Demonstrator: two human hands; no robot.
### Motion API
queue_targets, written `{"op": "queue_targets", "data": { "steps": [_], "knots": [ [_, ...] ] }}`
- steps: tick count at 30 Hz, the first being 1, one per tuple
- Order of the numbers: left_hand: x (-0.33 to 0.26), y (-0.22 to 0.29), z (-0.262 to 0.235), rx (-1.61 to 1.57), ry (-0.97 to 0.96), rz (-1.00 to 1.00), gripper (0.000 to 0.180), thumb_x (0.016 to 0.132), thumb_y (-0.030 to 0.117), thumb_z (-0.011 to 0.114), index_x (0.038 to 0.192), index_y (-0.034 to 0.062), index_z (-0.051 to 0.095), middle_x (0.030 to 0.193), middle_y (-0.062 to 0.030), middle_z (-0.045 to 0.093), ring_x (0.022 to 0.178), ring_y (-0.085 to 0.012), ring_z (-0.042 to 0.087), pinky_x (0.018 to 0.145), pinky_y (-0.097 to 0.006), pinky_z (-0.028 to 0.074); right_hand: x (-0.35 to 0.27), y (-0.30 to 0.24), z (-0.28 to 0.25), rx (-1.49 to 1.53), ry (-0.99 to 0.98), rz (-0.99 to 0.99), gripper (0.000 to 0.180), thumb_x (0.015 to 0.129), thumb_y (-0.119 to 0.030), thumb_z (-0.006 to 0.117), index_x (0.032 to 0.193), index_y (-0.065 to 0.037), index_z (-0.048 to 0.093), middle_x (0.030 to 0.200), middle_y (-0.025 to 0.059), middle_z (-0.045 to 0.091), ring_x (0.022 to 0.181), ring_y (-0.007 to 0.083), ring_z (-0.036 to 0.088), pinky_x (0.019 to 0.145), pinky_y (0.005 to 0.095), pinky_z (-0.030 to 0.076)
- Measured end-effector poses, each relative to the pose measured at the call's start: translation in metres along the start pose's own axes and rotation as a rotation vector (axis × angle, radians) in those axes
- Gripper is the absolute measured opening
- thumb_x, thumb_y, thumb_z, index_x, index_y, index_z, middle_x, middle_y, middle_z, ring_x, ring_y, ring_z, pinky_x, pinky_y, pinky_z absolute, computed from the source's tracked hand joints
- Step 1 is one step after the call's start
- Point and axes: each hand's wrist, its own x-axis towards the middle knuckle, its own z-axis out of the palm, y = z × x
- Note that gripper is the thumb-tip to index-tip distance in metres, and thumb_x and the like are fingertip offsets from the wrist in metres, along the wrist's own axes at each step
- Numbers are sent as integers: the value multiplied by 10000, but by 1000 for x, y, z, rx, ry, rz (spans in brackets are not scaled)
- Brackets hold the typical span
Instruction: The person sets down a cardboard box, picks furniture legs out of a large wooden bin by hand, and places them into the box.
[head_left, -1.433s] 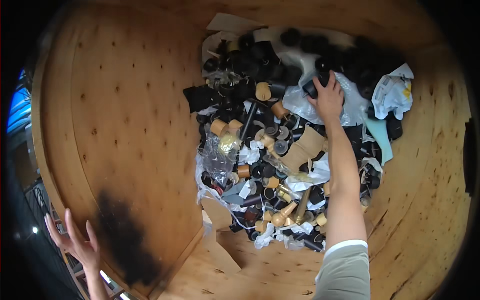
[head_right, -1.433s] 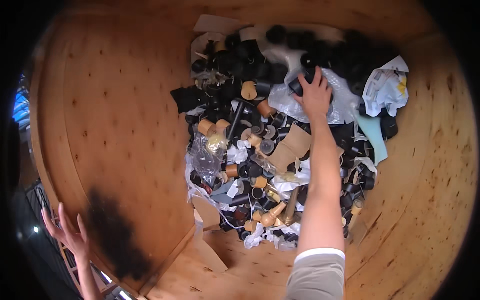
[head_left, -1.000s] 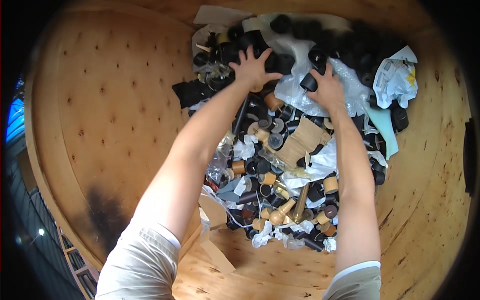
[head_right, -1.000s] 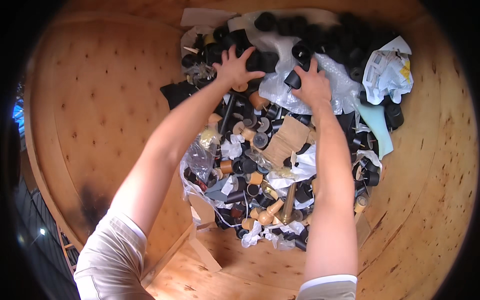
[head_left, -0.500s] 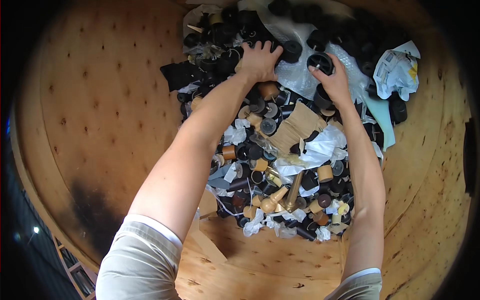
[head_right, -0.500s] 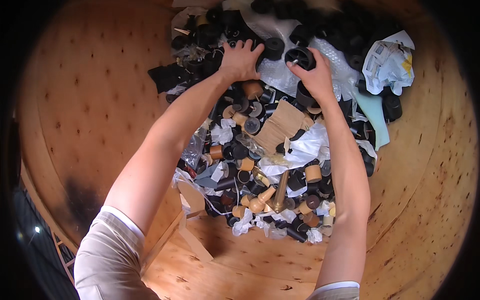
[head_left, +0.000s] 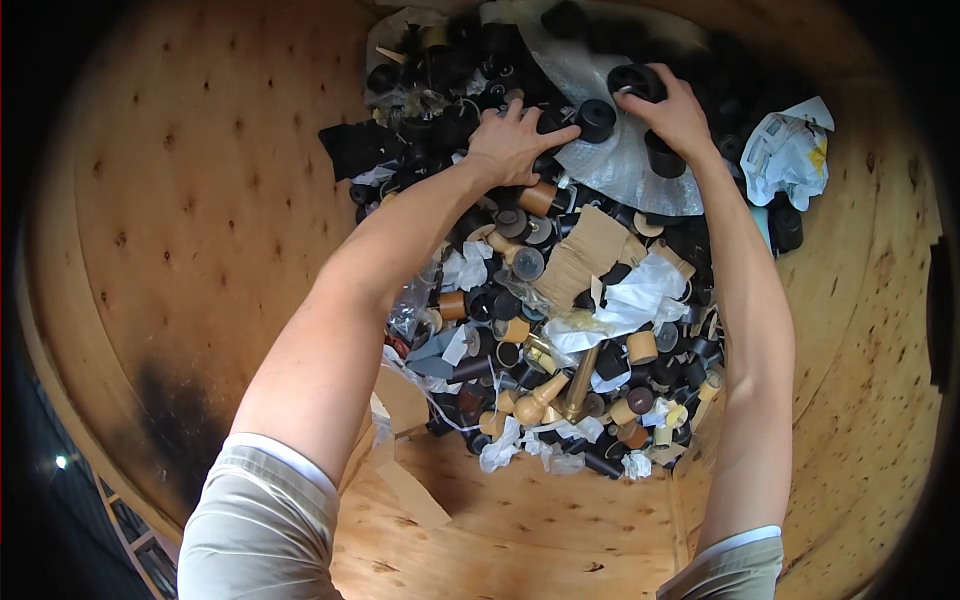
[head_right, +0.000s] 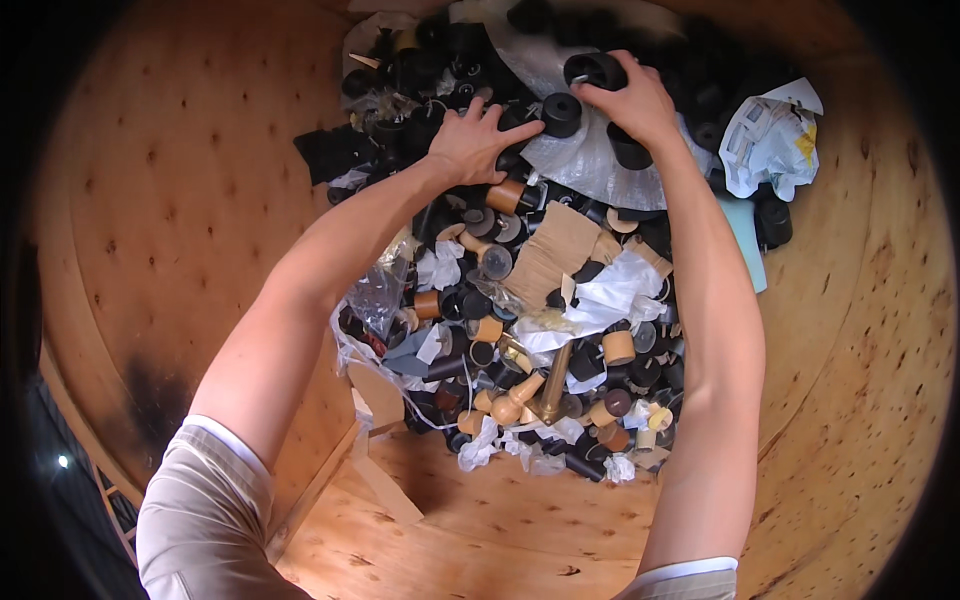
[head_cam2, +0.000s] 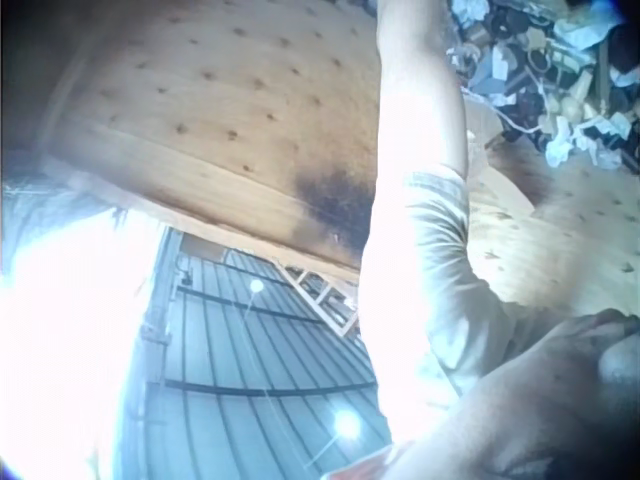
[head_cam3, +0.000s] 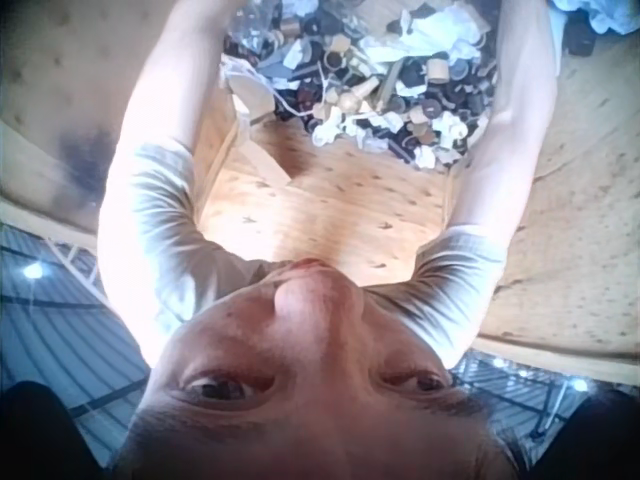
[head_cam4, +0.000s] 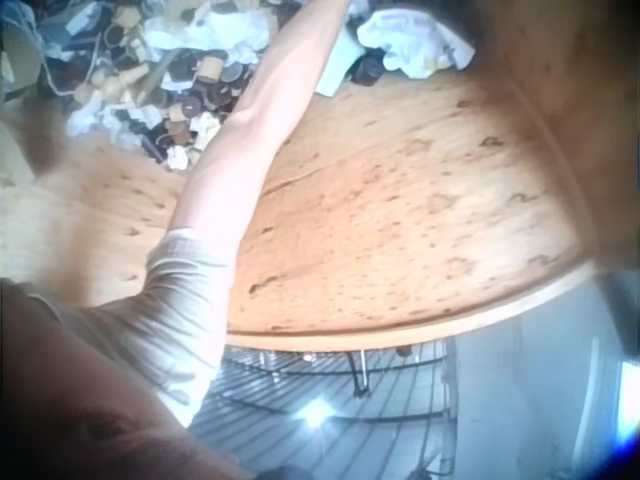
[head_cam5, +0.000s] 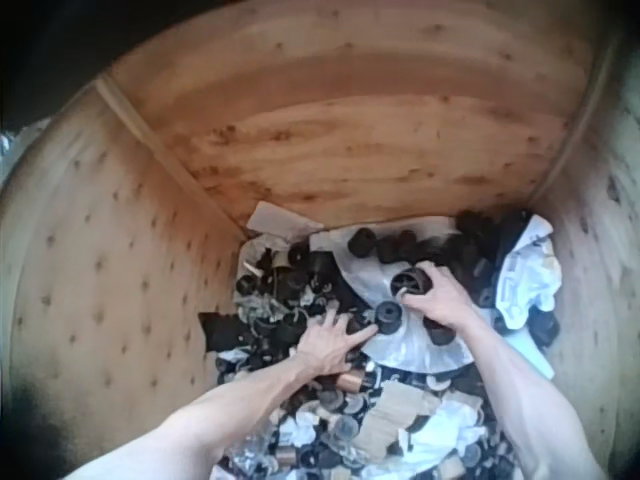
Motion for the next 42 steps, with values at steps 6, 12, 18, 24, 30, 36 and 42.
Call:
{"op": "queue_targets", "data": {
  "steps": [6, 12, 18, 24, 30, 36, 42],
  "knots": [
    [19, 16, -13, -106, -148, -60, 1015, 682, 432, 882, 1542, 489, 346, 1416, -141, 570, 1416, -428, 414, 942, -613, 517, -2, 1, 51, 75, -126, 166, 902, 685, -524, 843, 1428, -82, 583, 1445, 325, 517, 1248, 421, 618, 980, 413, 538],
    [-3, -17, -12, -819, -199, -274, 1029, 663, 453, 851, 1542, 267, 350, 1350, -172, 644, 1127, -376, 682, 985, -441, 542, -31, -9, -4, 1009, -156, 369, 604, 890, -373, 785, 1379, -109, 547, 1243, 111, 625, 814, 245, 734, 673, 329, 589],
    [27, -12, -10, -1926, -57, -595, 1061, 772, 583, 797, 1573, 316, 155, 1372, -127, 539, 1060, -278, 629, 604, -394, 575, -20, -18, 20, 1026, -224, 308, 628, 896, -377, 785, 1396, -93, 534, 1255, 108, 628, 1025, 233, 696, 763, 366, 605],
    [50, -35, 0, -1525, 83, -679, 1158, 722, 587, 838, 1580, 253, 135, 1393, -157, 552, 1181, -325, 608, 752, -500, 575, -18, -30, 45, 973, 0, 238, 543, 881, -383, 810, 1264, -56, 608, 1147, 86, 662, 1036, 187, 667, 726, 320, 611],
    [53, -6, 10, -1616, -108, -555, 1196, 698, 578, 859, 1595, 268, 131, 1456, -180, 512, 1276, -384, 556, 728, -527, 622, -21, 0, 48, 210, 31, 87, 676, 762, -565, 813, 1220, -88, 675, 1139, 191, 705, 1082, 341, 681, 944, 427, 514],
    [52, 14, 13, -1637, -153, -445, 1186, 706, 561, 843, 1613, 288, 130, 1488, -184, 482, 1274, -396, 555, 734, -561, 631, -47, 6, 69, 496, 42, 127, 620, 790, -529, 814, 1199, -80, 687, 1194, 212, 669, 1142, 350, 639, 1000, 415, 479],
    [28, 37, 21, -1867, -48, -438, 970, 848, 537, 738, 1613, 373, 164, 1478, -123, 504, 1181, -333, 622, 653, -469, 635, -63, -18, 74, 726, 121, 140, 550, 823, -429, 830, 1180, -40, 677, 1214, 183, 629, 1188, 328, 591, 1032, 394, 447]
  ]
}}
